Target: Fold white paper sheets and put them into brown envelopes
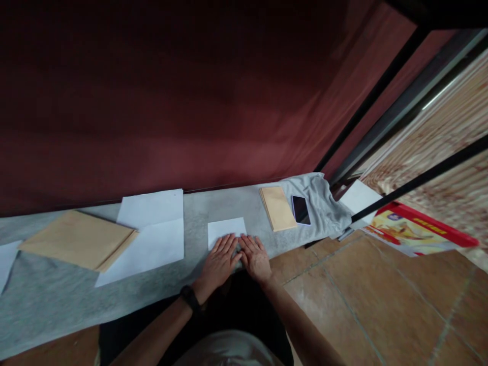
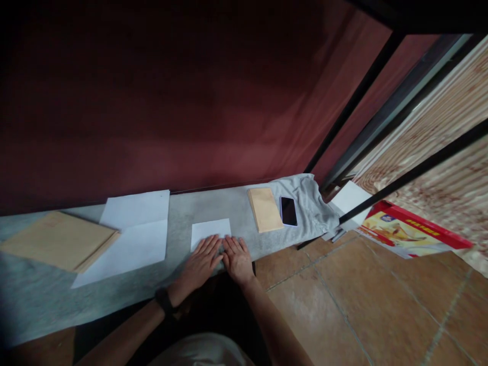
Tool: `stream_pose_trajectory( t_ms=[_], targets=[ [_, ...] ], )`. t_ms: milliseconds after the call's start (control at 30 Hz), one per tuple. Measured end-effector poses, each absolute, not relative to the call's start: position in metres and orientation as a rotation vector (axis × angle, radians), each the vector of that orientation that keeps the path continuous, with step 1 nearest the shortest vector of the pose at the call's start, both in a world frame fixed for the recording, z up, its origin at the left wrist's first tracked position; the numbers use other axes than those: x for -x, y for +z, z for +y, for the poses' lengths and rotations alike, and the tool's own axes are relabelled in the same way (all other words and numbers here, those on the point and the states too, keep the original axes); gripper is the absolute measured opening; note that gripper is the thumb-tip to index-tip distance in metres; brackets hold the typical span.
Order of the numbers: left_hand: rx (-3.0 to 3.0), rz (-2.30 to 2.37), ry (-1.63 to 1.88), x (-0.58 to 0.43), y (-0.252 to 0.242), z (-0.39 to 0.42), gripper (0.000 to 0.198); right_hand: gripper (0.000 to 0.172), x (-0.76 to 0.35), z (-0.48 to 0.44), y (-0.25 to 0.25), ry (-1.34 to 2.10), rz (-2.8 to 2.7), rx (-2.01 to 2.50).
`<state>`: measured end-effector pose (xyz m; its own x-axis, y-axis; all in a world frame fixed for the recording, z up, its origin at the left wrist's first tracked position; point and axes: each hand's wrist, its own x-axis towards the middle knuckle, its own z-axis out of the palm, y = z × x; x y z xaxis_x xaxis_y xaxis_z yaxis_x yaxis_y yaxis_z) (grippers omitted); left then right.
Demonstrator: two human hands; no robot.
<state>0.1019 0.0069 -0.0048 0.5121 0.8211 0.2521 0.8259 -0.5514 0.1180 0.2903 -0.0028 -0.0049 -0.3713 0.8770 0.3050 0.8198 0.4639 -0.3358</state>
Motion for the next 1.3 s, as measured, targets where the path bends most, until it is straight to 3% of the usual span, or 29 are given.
stream_pose_trajectory(
  t_ms=[567, 933, 1300],
  targets=[
    [2.862, -1.514, -0.324, -0.125, -0.008, 0.098, 0.062, 0.041, -0.284, 0.000, -0.005, 0.147, -2.189, 1.476],
    [2.967, -1.270, -0.314, -0.110, -0.014, 0.073, 0.057, 0.035, -0.283, -0.001, -0.008, 0.137, -2.170, 1.451],
    [2.943, -1.417, -0.325, -0.116, -0.009, 0.093, 0.059, 0.040, -0.282, -0.001, -0.005, 0.171, -2.176, 1.487]
  ],
)
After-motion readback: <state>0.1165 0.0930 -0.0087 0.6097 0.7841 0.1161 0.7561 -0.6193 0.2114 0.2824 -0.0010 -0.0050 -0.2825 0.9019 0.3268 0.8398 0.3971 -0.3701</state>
